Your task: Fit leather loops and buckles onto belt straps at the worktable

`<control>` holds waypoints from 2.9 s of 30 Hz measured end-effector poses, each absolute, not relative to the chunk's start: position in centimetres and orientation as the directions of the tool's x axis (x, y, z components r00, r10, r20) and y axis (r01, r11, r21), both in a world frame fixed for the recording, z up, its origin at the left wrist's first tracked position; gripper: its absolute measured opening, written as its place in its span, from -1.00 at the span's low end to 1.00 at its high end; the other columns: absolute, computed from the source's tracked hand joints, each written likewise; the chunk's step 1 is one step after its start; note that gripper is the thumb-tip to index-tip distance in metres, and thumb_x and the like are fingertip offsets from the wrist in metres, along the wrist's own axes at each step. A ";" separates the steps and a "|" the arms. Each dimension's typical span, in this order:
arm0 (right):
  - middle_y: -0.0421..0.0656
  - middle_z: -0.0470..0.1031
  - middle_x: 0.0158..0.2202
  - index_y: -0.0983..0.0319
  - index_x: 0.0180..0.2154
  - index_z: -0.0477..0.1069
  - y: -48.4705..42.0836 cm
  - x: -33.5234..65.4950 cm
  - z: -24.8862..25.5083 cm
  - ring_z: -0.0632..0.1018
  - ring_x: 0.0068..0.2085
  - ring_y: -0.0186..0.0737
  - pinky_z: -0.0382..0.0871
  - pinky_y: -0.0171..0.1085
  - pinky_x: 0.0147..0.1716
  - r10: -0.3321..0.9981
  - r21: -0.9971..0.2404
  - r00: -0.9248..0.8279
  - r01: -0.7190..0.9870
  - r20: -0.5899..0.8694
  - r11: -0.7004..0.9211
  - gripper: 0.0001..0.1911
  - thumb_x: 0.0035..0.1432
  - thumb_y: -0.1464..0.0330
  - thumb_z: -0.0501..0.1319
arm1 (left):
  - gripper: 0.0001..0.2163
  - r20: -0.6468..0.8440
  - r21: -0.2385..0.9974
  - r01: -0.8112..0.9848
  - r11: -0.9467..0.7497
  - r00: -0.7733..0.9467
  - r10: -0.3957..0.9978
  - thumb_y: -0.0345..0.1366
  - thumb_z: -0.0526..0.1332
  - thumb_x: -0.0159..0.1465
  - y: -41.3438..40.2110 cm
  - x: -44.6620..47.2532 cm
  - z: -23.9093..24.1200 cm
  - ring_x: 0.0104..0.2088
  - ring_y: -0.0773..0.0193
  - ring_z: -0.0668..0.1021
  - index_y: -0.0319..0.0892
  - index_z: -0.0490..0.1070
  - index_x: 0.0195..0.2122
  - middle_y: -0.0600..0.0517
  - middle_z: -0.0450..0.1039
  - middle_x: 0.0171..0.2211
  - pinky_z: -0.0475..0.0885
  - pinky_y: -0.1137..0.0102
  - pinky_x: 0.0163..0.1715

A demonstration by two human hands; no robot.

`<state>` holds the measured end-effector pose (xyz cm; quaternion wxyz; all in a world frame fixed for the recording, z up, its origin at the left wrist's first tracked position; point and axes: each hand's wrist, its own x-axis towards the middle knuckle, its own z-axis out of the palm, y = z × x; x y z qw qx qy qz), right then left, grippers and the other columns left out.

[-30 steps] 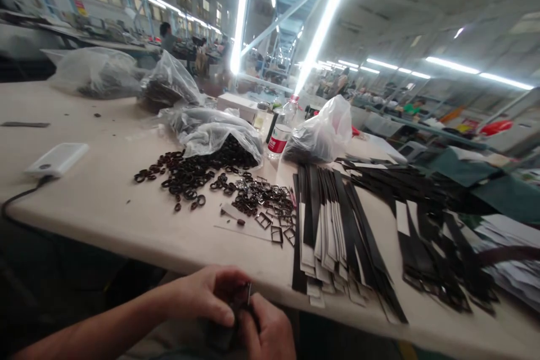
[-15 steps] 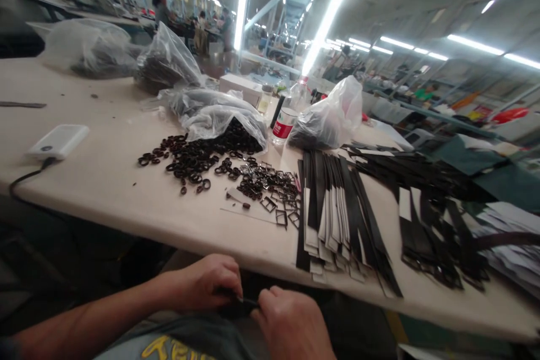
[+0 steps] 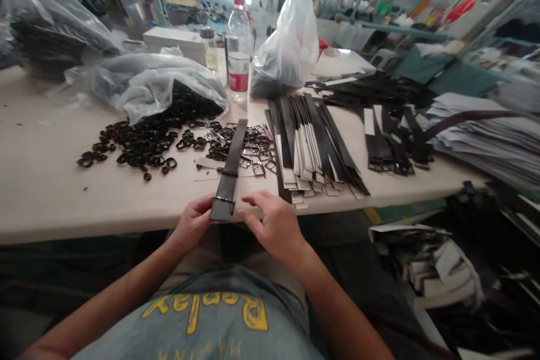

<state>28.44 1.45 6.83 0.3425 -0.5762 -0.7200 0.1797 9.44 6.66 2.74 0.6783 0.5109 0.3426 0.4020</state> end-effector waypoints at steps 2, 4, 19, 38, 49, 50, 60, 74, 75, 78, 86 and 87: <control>-0.07 0.61 -0.17 0.23 -0.08 0.53 1.6 27.9 4.7 0.60 -0.15 -0.11 0.45 -0.19 -0.12 0.979 -0.791 -0.141 0.576 0.150 0.204 -0.71 0.30 0.19 0.22 | -0.74 -0.077 0.961 -0.202 0.186 0.452 0.889 -0.09 0.42 0.08 6.5 9.9 2.9 -0.51 0.33 0.41 -0.22 0.56 -0.45 0.05 0.45 -0.52 0.38 0.46 -0.48; -0.10 0.60 -0.21 0.24 -0.10 0.54 1.8 27.1 3.2 0.57 -0.18 -0.14 0.43 -0.22 -0.15 0.981 -0.896 -0.148 0.407 0.126 0.176 -0.65 0.32 0.11 0.19 | -0.73 -0.081 0.963 -0.194 0.187 0.455 0.887 -0.08 0.43 0.06 6.1 10.2 2.9 -0.52 0.34 0.40 -0.22 0.56 -0.46 0.06 0.43 -0.55 0.37 0.45 -0.48; -0.16 0.58 -0.43 0.25 -0.24 0.62 3.0 23.6 1.2 0.37 -0.54 -0.39 0.25 -0.41 -0.58 0.945 -0.881 0.272 -0.473 -0.180 -0.032 -0.55 0.08 -0.01 0.35 | -0.72 -0.128 0.959 -0.189 0.214 0.386 0.914 -0.08 0.41 0.09 5.6 14.0 0.4 -0.54 0.32 0.48 -0.21 0.50 -0.44 0.09 0.46 -0.56 0.45 0.42 -0.48; -0.19 0.60 -0.45 0.24 -0.34 0.45 7.9 28.2 -0.2 0.61 -0.51 -0.29 0.54 -0.32 -0.48 0.924 -0.922 0.373 -0.380 -0.082 0.072 -0.46 -0.10 -0.08 0.43 | -0.80 0.251 0.698 0.614 -0.368 0.272 0.929 -0.16 0.26 0.21 17.8 7.2 3.3 -0.51 0.28 0.48 -0.14 0.60 -0.30 0.04 0.54 -0.47 0.33 0.38 -0.43; -0.18 0.59 -0.47 0.24 -0.37 0.45 7.4 28.0 -0.3 0.60 -0.53 -0.31 0.52 -0.34 -0.50 0.938 -0.950 0.342 -0.304 -0.045 0.065 -0.48 -0.05 -0.08 0.40 | -0.89 0.230 0.548 0.757 -0.355 0.271 0.935 -0.38 0.30 0.11 23.6 9.5 3.0 -0.17 0.02 0.56 -0.05 0.63 -0.43 -0.06 0.56 -0.28 0.36 0.22 -0.06; -0.18 0.59 -0.47 0.24 -0.37 0.45 7.4 28.0 -0.4 0.60 -0.53 -0.30 0.52 -0.34 -0.50 0.940 -0.953 0.338 -0.296 -0.040 0.065 -0.48 -0.05 -0.08 0.40 | -0.89 0.226 0.575 0.741 -0.346 0.262 0.938 -0.39 0.30 0.08 23.8 9.7 2.8 -0.14 -0.01 0.55 -0.06 0.62 -0.47 -0.06 0.56 -0.28 0.35 0.21 -0.03; -0.16 0.58 -0.48 0.24 -0.40 0.43 6.9 27.0 -0.2 0.60 -0.52 -0.30 0.44 -0.38 -0.54 0.953 -0.992 0.302 -0.114 0.021 0.058 -0.62 0.10 0.04 0.32 | -0.70 0.075 0.933 0.333 -0.139 0.199 0.977 0.00 0.26 0.12 20.2 9.3 3.3 -0.38 0.23 0.56 -0.16 0.48 -0.41 -0.01 0.53 -0.39 0.52 0.30 -0.28; -0.26 0.50 -0.50 0.20 -0.33 0.44 5.5 25.8 2.0 0.55 -0.56 -0.36 0.37 -0.41 -0.53 0.958 -0.987 0.260 0.130 0.123 0.091 -0.75 0.24 0.15 0.24 | -0.74 -0.108 0.954 -0.229 0.192 0.338 0.935 -0.17 0.52 -0.07 12.1 11.9 3.4 -0.45 0.42 0.46 -0.19 0.52 -0.53 0.08 0.53 -0.43 0.44 0.48 -0.36; -0.26 0.50 -0.49 0.20 -0.32 0.44 5.5 25.8 1.9 0.55 -0.56 -0.36 0.37 -0.41 -0.52 0.958 -0.985 0.253 0.146 0.132 0.097 -0.76 0.25 0.16 0.23 | -0.76 -0.084 0.956 -0.238 0.169 0.331 0.940 -0.19 0.52 -0.06 12.0 12.0 3.4 -0.43 0.40 0.47 -0.19 0.52 -0.53 0.08 0.54 -0.43 0.44 0.47 -0.33; -0.27 0.49 -0.49 0.21 -0.31 0.43 5.4 25.8 1.8 0.55 -0.56 -0.37 0.35 -0.41 -0.52 0.963 -0.982 0.233 0.159 0.137 0.101 -0.79 0.27 0.20 0.22 | -0.78 -0.066 0.951 -0.272 0.149 0.293 0.954 -0.24 0.53 -0.08 11.7 12.2 3.2 -0.39 0.37 0.51 -0.16 0.58 -0.46 0.08 0.56 -0.42 0.45 0.45 -0.28; -0.28 0.51 -0.48 0.21 -0.29 0.43 5.3 26.4 1.5 0.55 -0.54 -0.38 0.37 -0.40 -0.48 0.980 -0.981 0.151 0.165 0.132 0.107 -0.84 0.27 0.25 0.21 | -0.76 -0.049 0.982 -0.157 0.102 0.310 0.949 -0.25 0.51 -0.03 11.7 11.9 2.8 -0.33 0.28 0.58 -0.14 0.67 -0.31 0.00 0.64 -0.32 0.49 0.39 -0.23; -0.28 0.51 -0.47 0.21 -0.30 0.43 5.3 26.5 1.4 0.55 -0.54 -0.38 0.37 -0.40 -0.48 0.982 -0.979 0.136 0.174 0.133 0.108 -0.84 0.27 0.26 0.21 | -0.79 -0.010 0.993 -0.112 0.048 0.316 0.949 -0.26 0.50 -0.01 11.7 11.8 2.8 -0.33 0.27 0.58 -0.13 0.67 -0.32 0.00 0.63 -0.32 0.49 0.38 -0.24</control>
